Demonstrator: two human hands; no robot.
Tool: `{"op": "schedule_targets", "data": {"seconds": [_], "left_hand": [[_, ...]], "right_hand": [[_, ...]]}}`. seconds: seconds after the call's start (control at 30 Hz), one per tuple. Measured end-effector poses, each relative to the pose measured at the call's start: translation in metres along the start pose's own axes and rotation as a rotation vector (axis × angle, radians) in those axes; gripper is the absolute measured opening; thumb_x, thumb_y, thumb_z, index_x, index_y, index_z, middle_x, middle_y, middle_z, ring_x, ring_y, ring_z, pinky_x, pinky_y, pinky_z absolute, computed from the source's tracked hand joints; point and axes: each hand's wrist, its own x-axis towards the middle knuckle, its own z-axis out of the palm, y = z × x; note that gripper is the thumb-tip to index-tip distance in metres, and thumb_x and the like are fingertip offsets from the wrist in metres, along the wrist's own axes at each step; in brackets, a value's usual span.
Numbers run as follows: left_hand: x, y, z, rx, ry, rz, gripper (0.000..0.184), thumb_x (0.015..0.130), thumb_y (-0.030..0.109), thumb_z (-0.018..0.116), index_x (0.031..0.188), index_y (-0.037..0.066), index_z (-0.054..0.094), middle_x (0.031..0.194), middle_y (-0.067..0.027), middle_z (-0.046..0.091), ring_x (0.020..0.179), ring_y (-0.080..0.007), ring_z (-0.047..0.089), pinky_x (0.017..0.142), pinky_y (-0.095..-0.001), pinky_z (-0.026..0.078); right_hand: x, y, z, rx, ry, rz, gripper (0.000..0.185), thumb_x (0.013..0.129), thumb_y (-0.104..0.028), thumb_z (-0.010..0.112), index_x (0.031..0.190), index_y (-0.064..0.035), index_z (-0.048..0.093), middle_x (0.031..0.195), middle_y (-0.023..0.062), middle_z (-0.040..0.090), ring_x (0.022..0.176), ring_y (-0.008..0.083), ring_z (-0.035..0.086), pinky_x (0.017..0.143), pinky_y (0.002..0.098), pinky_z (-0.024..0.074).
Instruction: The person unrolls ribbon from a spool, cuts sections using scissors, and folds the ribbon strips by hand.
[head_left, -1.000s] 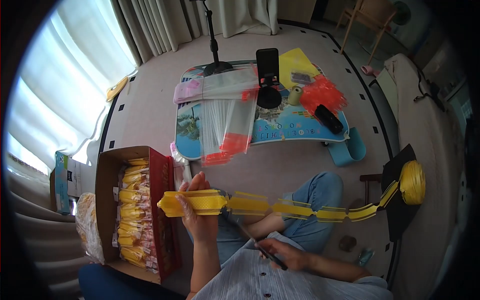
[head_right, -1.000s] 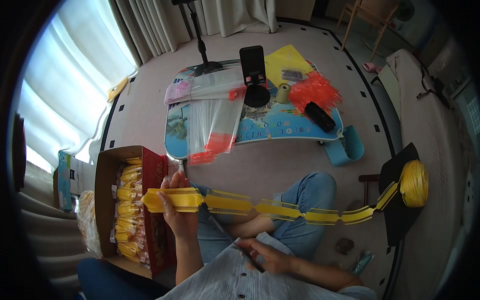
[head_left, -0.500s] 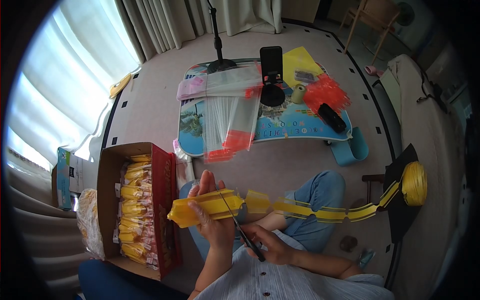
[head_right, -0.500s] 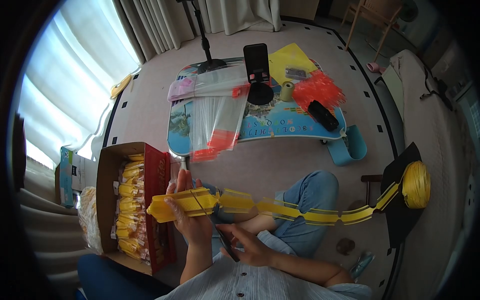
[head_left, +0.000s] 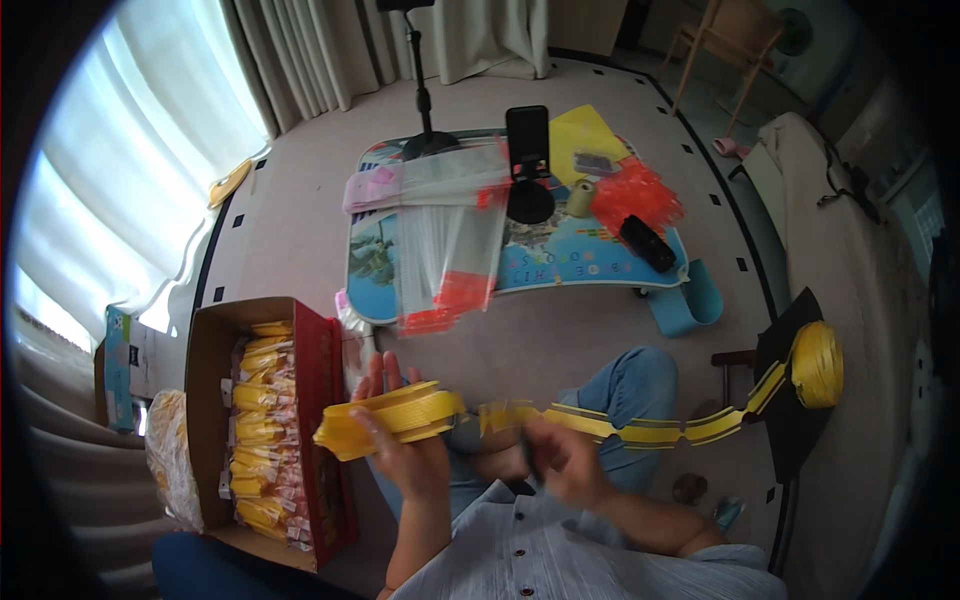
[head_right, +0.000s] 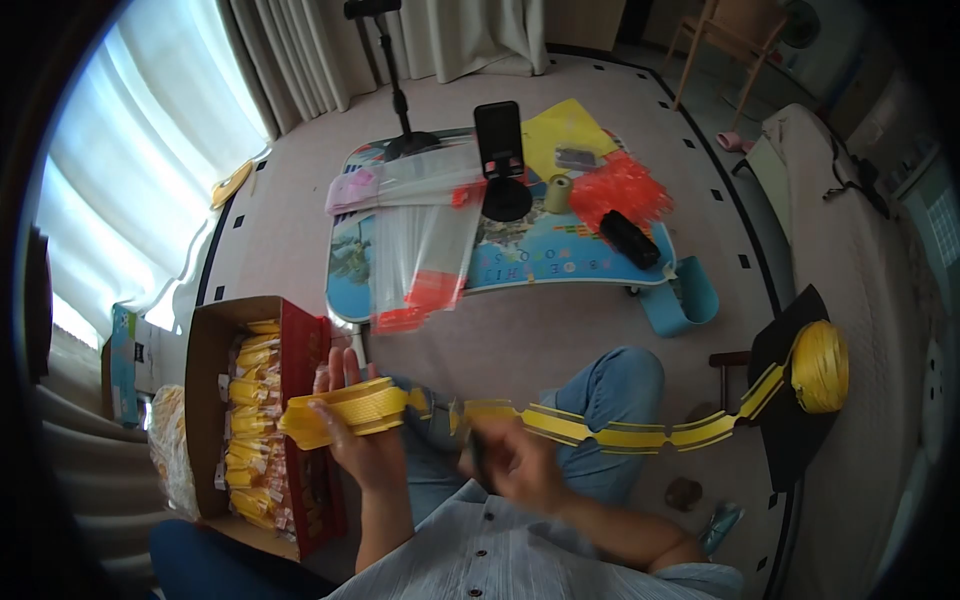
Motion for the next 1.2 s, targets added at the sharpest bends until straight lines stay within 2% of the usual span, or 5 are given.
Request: {"op": "schedule_targets", "data": {"seconds": [0.17, 0.4, 0.6, 0.9, 1.2], "left_hand": [[0.002, 0.005, -0.017, -0.164, -0.095, -0.162, 0.042, 0.095, 0.040, 0.037, 0.121, 0.007, 0.036, 0.094, -0.0087, 0.054, 0.106, -0.0267, 0.054, 0.103, -0.0419, 0.034], [-0.005, 0.026, -0.002, -0.543, -0.074, -0.399, 0.051, 0.098, 0.029, 0.030, 0.140, 0.005, 0.017, 0.148, -0.0154, 0.014, 0.137, -0.0278, 0.016, 0.111, -0.0452, 0.019], [-0.015, 0.027, 0.016, -0.908, -0.048, -0.691, 0.049, 0.098, 0.030, 0.030, 0.140, 0.008, 0.019, 0.149, -0.0115, 0.014, 0.137, -0.0256, 0.017, 0.111, -0.0446, 0.020], [-0.015, 0.027, 0.023, -0.909, -0.160, -0.596, 0.049, 0.098, 0.035, 0.024, 0.142, 0.014, 0.017, 0.149, -0.0016, 0.018, 0.137, -0.0230, 0.018, 0.110, -0.0484, 0.019], [-0.012, 0.025, 0.019, -0.818, -0.246, -0.411, 0.048, 0.098, 0.038, 0.021, 0.141, 0.016, 0.022, 0.147, 0.0015, 0.025, 0.137, -0.0228, 0.017, 0.112, -0.0501, 0.012]], "right_hand": [[0.135, 0.013, -0.096, -0.803, 0.405, -0.181, 0.015, 0.073, -0.013, 0.066, 0.084, -0.0049, 0.061, 0.069, 0.0119, 0.063, 0.063, 0.0299, 0.062, 0.056, 0.0370, 0.0477], [0.180, 0.005, -0.107, -1.644, 0.100, -0.450, 0.012, 0.077, -0.013, 0.061, 0.084, -0.0046, 0.066, 0.090, 0.0138, 0.064, 0.086, 0.0290, 0.061, 0.071, 0.0371, 0.0491], [0.129, -0.050, -0.032, 0.140, -0.910, -0.263, 0.021, 0.079, -0.002, 0.064, 0.099, -0.0071, 0.068, 0.097, 0.0085, 0.067, 0.088, 0.0175, 0.063, 0.079, 0.0256, 0.0485], [0.119, -0.075, -0.013, 0.090, -1.051, -0.356, 0.013, 0.078, -0.004, 0.064, 0.091, -0.0026, 0.069, 0.081, 0.0068, 0.068, 0.071, 0.0143, 0.065, 0.068, 0.0238, 0.0505], [0.091, -0.082, 0.001, -0.146, -0.604, -0.198, 0.016, 0.076, -0.013, 0.072, 0.084, -0.0025, 0.064, 0.079, 0.0077, 0.067, 0.068, 0.0137, 0.065, 0.062, 0.0224, 0.0493]]}}
